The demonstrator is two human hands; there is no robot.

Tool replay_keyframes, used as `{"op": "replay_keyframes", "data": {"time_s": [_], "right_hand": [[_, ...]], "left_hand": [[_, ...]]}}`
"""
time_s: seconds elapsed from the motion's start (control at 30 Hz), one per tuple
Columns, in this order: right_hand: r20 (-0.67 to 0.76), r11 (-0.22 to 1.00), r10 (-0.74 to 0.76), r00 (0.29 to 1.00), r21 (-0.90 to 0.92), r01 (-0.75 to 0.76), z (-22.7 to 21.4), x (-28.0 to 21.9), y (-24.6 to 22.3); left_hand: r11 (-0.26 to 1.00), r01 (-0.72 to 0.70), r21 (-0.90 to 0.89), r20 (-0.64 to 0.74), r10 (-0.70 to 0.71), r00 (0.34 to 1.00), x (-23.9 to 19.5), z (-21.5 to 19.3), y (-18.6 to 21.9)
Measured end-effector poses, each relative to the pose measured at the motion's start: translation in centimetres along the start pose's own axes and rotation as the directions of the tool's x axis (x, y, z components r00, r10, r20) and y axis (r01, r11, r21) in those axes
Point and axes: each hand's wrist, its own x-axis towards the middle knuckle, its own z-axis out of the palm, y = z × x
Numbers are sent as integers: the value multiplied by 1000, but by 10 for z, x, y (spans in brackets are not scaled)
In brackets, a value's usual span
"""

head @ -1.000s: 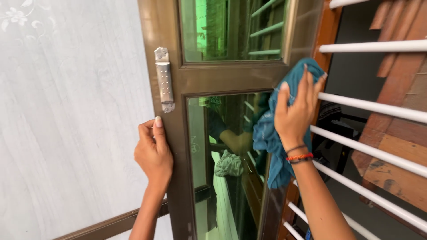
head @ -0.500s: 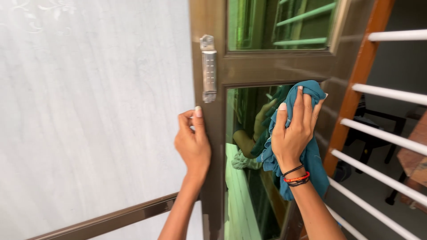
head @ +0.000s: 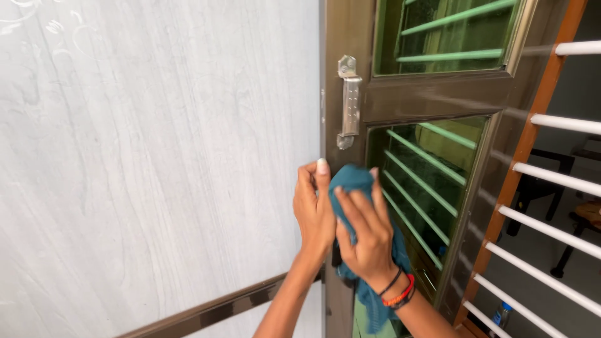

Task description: The person wipes the window panes and frames with two different cloths, moving between different sections of the window and opening the frame to reach all surfaces.

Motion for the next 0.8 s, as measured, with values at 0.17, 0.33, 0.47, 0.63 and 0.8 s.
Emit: {"op": "replay_keyframes", "data": {"time_s": [0.17,0.33,0.47,0.63,0.8], "right_hand": [[15,951,-83,996,-299,83,9,27,-17],[36,843,-139,990,-520,137,20,103,-35],[-11,842,-118,993,-531,94,34,142,-43],[-24,840,-68,997,-541,44,42,123,-42],[49,834,-56,997,-547,74,42,67,-33]], "left_hand": [[978,126,-166,168,-98,981,-10,-39,13],[975,-8,-223,251,66,966,2,-49,52],[976,-169,-140,201,195,960,20,-43,72],[973,-197,-120,226,220,949,22,-44,60],[979,-199,-41,225,203,953,-3,-47,43]]}}
